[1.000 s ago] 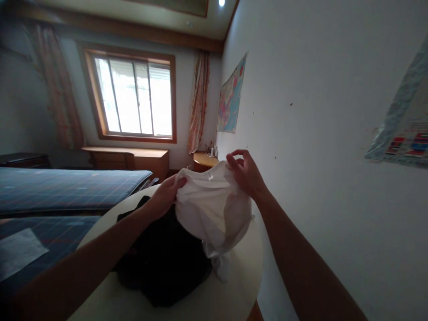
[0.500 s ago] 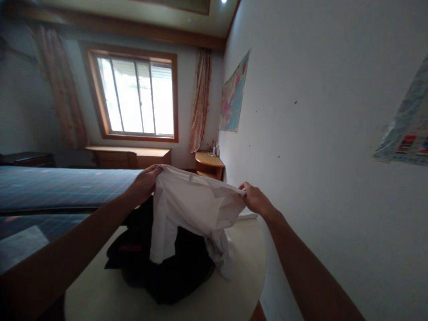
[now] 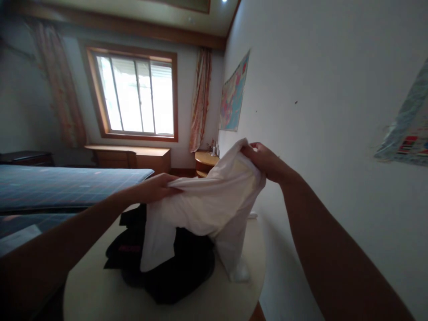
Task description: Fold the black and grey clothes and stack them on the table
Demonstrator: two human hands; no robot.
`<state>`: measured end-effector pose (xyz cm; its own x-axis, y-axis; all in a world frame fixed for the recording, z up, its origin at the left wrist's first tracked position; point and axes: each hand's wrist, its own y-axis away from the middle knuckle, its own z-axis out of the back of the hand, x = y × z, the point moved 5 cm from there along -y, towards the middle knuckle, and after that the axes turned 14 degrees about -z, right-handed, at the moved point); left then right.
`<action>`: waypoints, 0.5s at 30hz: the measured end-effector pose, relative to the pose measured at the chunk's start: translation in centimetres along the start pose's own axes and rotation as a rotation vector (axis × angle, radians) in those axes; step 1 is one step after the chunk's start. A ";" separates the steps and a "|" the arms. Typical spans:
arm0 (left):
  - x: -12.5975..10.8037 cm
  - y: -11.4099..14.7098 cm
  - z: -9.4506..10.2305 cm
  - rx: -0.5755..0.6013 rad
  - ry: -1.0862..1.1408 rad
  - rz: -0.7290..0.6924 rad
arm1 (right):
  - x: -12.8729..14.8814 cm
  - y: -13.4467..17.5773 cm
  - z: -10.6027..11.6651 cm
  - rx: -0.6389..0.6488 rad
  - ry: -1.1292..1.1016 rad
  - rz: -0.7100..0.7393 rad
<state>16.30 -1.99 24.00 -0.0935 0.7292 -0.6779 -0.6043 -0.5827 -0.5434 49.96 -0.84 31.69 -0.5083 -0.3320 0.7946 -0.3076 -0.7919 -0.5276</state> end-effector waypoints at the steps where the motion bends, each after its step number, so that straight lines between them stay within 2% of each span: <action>1: 0.0 -0.1 0.7 -0.090 0.100 0.032 | 0.1 0.1 -0.1 0.008 0.095 -0.017; 4: 0.3 0.3 2.2 -0.368 0.341 0.119 | -0.1 1.5 -1.7 0.073 0.346 0.016; 6: 0.8 0.7 2.5 -0.497 0.435 0.177 | -0.8 3.1 -3.7 0.234 0.420 0.033; 9: 1.9 1.1 2.5 -0.637 0.521 0.239 | -2.7 6.0 -6.6 0.525 0.429 -0.031; 12: 2.8 1.4 2.4 -0.689 0.575 0.289 | -4.3 8.4 -8.3 0.664 0.405 -0.092; 15: 2.9 1.5 1.8 -0.622 0.632 0.329 | -5.2 10.3 -9.8 0.747 0.392 -0.125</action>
<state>13.72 -0.08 22.10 0.3722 0.2710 -0.8877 -0.0765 -0.9442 -0.3203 41.58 -2.23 19.17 -0.7902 -0.1274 0.5995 0.1613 -0.9869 0.0028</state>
